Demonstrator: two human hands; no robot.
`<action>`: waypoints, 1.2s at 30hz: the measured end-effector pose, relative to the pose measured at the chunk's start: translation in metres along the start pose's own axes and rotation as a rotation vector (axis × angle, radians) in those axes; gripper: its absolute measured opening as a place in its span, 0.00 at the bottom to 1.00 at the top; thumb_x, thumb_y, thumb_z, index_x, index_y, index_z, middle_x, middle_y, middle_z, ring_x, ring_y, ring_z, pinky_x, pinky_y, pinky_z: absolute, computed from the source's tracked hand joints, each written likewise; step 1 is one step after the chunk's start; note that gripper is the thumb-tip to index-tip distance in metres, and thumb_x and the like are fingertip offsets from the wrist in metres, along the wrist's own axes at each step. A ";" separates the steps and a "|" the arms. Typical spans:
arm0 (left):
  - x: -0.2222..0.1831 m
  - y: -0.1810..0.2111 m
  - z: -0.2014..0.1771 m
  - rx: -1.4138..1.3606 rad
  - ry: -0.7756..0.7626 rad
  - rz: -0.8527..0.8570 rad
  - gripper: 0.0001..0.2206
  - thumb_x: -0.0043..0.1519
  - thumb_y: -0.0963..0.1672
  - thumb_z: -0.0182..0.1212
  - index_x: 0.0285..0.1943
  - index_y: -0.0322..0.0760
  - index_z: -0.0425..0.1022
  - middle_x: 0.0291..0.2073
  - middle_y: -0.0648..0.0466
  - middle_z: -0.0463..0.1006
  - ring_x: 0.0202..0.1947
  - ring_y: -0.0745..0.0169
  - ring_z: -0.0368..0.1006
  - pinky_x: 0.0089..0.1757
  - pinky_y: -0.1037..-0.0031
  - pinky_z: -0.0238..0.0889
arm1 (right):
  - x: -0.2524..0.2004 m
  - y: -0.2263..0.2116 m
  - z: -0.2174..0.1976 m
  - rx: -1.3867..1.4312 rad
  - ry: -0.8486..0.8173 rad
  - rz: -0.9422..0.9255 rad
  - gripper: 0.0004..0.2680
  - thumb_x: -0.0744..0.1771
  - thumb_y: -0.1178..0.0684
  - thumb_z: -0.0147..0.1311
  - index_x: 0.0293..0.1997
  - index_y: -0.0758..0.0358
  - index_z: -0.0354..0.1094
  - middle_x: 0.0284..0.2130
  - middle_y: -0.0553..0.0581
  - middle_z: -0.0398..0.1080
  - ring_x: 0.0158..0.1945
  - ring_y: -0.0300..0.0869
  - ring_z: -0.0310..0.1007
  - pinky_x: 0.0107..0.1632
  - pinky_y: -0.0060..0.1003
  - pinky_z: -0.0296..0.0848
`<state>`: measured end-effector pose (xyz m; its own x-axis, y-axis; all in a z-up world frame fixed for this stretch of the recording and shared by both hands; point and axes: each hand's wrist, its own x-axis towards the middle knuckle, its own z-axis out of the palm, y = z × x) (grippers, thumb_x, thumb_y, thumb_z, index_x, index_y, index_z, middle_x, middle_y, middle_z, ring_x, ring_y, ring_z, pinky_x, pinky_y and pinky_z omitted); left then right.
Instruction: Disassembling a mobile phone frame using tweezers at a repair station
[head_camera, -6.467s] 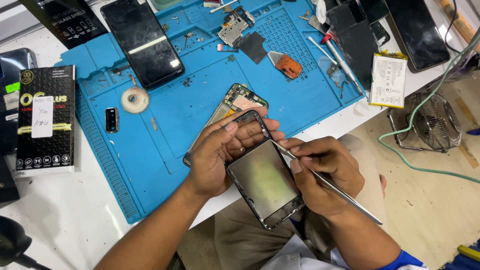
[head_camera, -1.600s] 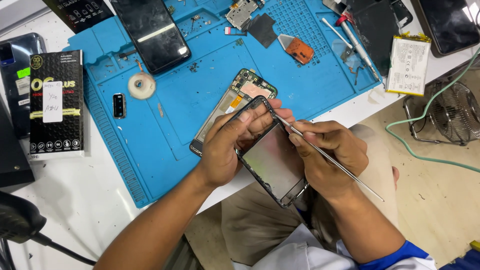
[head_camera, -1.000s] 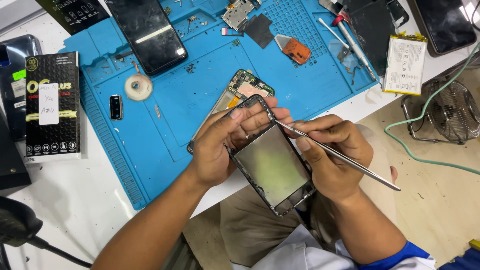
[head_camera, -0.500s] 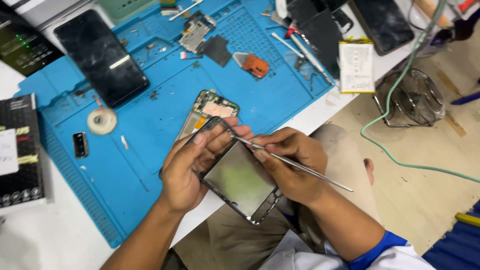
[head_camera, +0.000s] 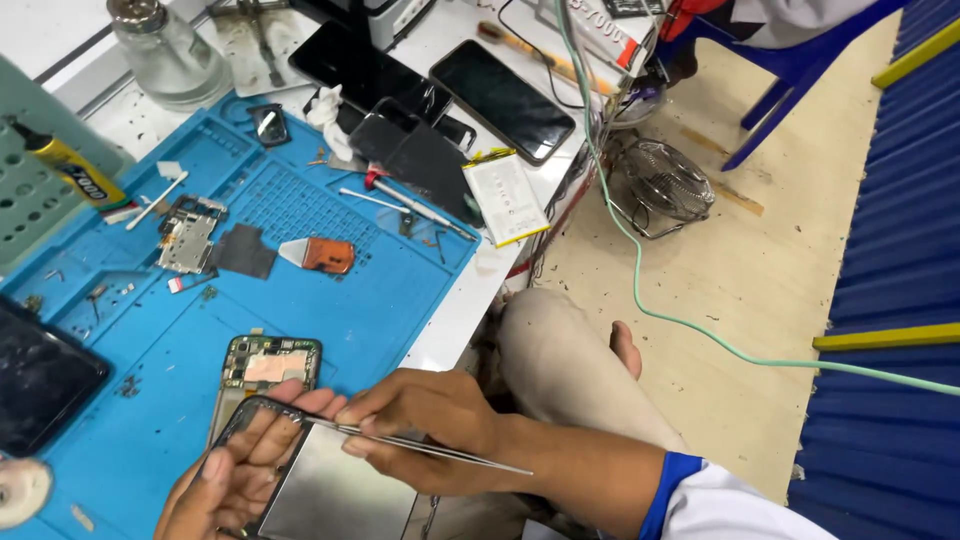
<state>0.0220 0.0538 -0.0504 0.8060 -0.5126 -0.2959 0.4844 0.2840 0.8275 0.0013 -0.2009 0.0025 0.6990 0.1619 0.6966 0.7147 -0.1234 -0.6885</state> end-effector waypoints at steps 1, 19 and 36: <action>0.001 -0.001 -0.001 0.006 -0.007 -0.003 0.38 0.64 0.57 0.46 0.79 0.32 0.54 0.73 0.37 0.69 0.73 0.43 0.64 0.56 0.65 0.62 | 0.000 -0.001 -0.001 -0.005 0.008 -0.001 0.05 0.68 0.63 0.59 0.39 0.72 0.64 0.42 0.68 0.75 0.43 0.52 0.82 0.45 0.39 0.84; -0.001 0.020 0.047 0.097 0.170 0.022 0.38 0.62 0.60 0.47 0.75 0.32 0.62 0.67 0.38 0.77 0.54 0.61 0.80 0.25 0.93 0.60 | -0.006 0.011 0.012 -0.057 0.081 -0.134 0.07 0.66 0.66 0.63 0.39 0.71 0.65 0.44 0.67 0.77 0.43 0.51 0.84 0.47 0.44 0.88; -0.003 -0.004 -0.004 0.029 0.219 -0.094 0.36 0.62 0.55 0.46 0.77 0.33 0.58 0.72 0.40 0.70 0.50 0.70 0.78 0.16 0.92 0.41 | -0.010 0.003 0.004 0.305 0.201 0.220 0.04 0.70 0.58 0.56 0.44 0.61 0.64 0.45 0.66 0.75 0.46 0.48 0.80 0.47 0.38 0.83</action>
<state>0.0195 0.0575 -0.0544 0.8137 -0.3466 -0.4666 0.5537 0.2181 0.8036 -0.0034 -0.1990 -0.0075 0.8468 -0.0338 0.5308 0.5285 0.1663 -0.8325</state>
